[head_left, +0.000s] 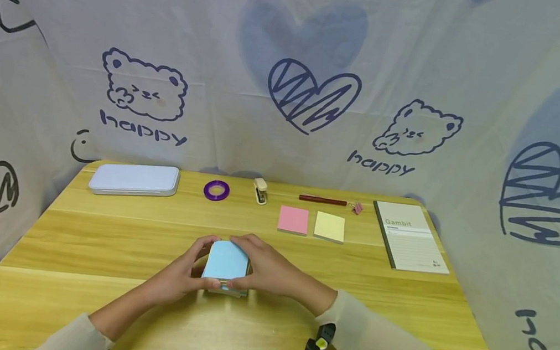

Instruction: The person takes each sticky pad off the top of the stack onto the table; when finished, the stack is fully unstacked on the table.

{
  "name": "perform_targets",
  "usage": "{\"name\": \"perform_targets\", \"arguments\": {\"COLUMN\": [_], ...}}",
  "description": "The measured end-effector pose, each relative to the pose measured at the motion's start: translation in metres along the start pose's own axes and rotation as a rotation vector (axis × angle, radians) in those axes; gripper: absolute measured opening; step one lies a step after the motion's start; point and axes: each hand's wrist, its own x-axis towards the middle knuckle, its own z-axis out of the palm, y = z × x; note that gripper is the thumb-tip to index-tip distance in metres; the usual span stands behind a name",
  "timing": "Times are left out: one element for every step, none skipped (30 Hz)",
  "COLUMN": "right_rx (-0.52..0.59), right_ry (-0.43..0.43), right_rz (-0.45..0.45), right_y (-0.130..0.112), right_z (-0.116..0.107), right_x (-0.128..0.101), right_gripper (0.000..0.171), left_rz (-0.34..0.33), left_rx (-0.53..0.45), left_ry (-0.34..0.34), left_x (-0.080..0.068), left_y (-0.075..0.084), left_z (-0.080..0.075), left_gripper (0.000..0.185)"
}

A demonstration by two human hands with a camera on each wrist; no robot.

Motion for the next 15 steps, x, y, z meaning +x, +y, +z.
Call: {"name": "perform_targets", "arguments": {"right_rx": [0.0, 0.003, 0.003, 0.005, 0.008, 0.011, 0.015, 0.025, 0.033, 0.044, 0.052, 0.06, 0.064, 0.065, 0.067], "right_ry": [0.002, 0.005, 0.007, 0.009, 0.011, 0.011, 0.012, 0.013, 0.015, 0.017, 0.02, 0.026, 0.031, 0.038, 0.045], "right_rz": [-0.001, -0.004, -0.009, -0.013, -0.015, -0.016, -0.014, -0.012, -0.009, -0.006, -0.001, 0.002, 0.007, 0.014, 0.022], "right_y": [0.001, 0.002, 0.004, 0.005, 0.007, 0.009, 0.01, 0.012, 0.015, 0.018, 0.021, 0.026, 0.031, 0.037, 0.043], "right_z": [0.0, 0.0, -0.001, -0.001, -0.002, -0.003, -0.005, -0.008, -0.01, -0.013, -0.017, -0.021, -0.024, -0.028, -0.032], "right_x": [0.0, 0.0, 0.0, 0.0, -0.001, -0.002, -0.003, -0.005, -0.007, -0.009, -0.012, -0.014, -0.018, -0.021, -0.024], "right_gripper": [0.092, 0.092, 0.092, 0.092, 0.092, 0.092, 0.091, 0.091, 0.09, 0.09, 0.09, 0.089, 0.089, 0.09, 0.09], "left_rz": [-0.005, -0.009, -0.013, -0.016, -0.019, -0.02, -0.018, -0.016, -0.015, -0.016, -0.017, -0.019, -0.023, -0.027, -0.03], "left_rx": [-0.003, -0.005, -0.007, -0.009, -0.012, -0.016, -0.018, -0.016, -0.012, -0.012, -0.006, 0.001, 0.008, 0.016, 0.021], "left_ry": [0.0, -0.001, -0.001, -0.001, -0.001, -0.002, -0.003, -0.003, 0.001, 0.003, 0.008, 0.013, 0.019, 0.026, 0.032], "left_x": [0.0, 0.001, 0.001, 0.001, 0.001, 0.001, 0.001, 0.001, 0.001, 0.001, 0.001, 0.001, 0.001, 0.0, 0.0], "left_y": [0.0, 0.0, 0.0, -0.001, 0.0, 0.0, -0.001, -0.001, -0.001, -0.001, -0.001, -0.001, 0.0, 0.0, 0.001], "left_z": [0.0, 0.0, 0.0, 0.0, 0.0, 0.0, 0.0, 0.0, 0.001, 0.001, 0.001, 0.001, 0.001, 0.002, 0.002], "left_gripper": [0.088, 0.089, 0.09, 0.09, 0.091, 0.091, 0.091, 0.091, 0.091, 0.091, 0.091, 0.09, 0.091, 0.091, 0.092]}}
